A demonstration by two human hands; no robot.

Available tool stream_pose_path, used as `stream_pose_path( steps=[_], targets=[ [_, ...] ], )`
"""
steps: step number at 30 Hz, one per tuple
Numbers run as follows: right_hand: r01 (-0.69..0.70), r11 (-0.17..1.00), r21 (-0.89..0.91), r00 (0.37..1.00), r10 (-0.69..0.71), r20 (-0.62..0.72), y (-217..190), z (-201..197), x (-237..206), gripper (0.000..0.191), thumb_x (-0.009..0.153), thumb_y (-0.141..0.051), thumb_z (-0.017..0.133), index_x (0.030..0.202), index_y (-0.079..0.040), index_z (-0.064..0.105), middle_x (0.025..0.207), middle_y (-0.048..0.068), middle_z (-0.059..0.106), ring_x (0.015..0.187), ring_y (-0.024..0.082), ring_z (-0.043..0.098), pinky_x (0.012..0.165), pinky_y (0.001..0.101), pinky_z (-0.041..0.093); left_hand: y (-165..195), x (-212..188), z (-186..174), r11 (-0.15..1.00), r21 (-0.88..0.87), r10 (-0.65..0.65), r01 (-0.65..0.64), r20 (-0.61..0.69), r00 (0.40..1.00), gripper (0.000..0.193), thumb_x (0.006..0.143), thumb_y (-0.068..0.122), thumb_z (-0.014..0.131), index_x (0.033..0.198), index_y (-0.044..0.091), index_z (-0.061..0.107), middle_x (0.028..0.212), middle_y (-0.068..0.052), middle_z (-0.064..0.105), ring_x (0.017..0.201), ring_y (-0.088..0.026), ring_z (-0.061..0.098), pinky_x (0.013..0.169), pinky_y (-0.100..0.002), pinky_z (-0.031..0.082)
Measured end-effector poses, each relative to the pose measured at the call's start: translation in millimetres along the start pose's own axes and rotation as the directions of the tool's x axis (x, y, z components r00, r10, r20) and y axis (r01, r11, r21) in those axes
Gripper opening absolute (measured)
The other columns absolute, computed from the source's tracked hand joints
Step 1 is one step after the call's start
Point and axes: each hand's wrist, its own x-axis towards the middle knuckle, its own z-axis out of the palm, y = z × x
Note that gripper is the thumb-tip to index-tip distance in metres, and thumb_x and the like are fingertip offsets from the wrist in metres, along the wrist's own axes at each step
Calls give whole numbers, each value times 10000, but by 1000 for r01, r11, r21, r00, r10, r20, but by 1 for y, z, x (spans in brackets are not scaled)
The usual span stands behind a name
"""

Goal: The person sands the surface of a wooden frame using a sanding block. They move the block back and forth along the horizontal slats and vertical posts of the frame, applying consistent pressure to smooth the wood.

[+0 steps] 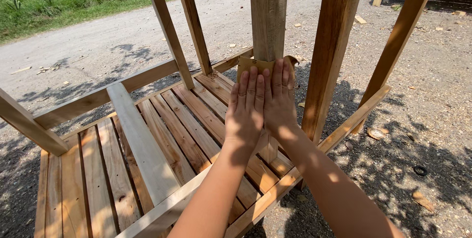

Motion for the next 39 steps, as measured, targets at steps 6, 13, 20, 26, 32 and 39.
stream_pose_path(
  steps=[6, 13, 20, 26, 32, 39],
  targets=[
    [-123, 992, 31, 968, 113, 225, -16, -15, -35, 785, 971, -244, 485, 1558, 125, 117, 1635, 348, 47, 1551, 461, -7, 1269, 576, 46, 27, -28, 2, 969, 212, 109, -127, 95, 989, 695, 1009, 224, 411, 1652, 72, 196, 1736, -44, 144, 1595, -230, 156, 1300, -389, 80],
    [-178, 983, -35, 953, 181, 244, 12, -4, 25, 805, 1091, -292, 494, 1635, 75, 28, 1708, 293, -40, 1602, 393, -44, 1334, 498, 16, -5, 28, 2, 974, 191, 123, -120, -1, 992, 664, 1093, 187, 401, 1679, 12, 144, 1751, -141, 101, 1623, -301, 93, 1325, -436, 60],
    [-152, 988, 23, 947, 139, 291, -34, -23, -58, 841, 996, -261, 491, 1588, 102, 17, 1657, 347, -39, 1569, 461, -36, 1301, 546, 20, 45, -41, -11, 991, 111, 42, -77, 288, 957, 713, 1031, 201, 389, 1653, 26, 86, 1743, -99, 90, 1600, -262, 67, 1282, -405, 42],
    [-177, 974, 139, 977, 157, 146, 7, -11, 27, 844, 1099, -304, 497, 1621, 98, -31, 1687, 326, -112, 1603, 427, -74, 1342, 528, 31, 0, 36, -21, 972, 186, 123, -141, 107, 987, 700, 1047, 193, 407, 1665, 76, 99, 1738, -104, 77, 1601, -277, 74, 1302, -432, 62],
    [-193, 973, 124, 962, 163, 219, -26, -18, -14, 930, 983, -362, 531, 1579, 99, -14, 1635, 346, -108, 1540, 477, -104, 1274, 554, -1, 20, -5, -19, 959, 229, 83, -169, 346, 935, 721, 997, 237, 396, 1639, 57, 121, 1731, -93, 78, 1583, -274, 56, 1261, -438, 39],
    [-132, 991, 32, 971, 123, 205, -11, -18, 4, 873, 1013, -355, 513, 1594, 104, 50, 1660, 340, -40, 1561, 474, -52, 1293, 535, 5, 12, 11, -20, 981, 111, 134, -159, 205, 970, 704, 1017, 237, 399, 1653, 86, 138, 1727, -100, 113, 1588, -274, 108, 1280, -448, 74]
  ],
)
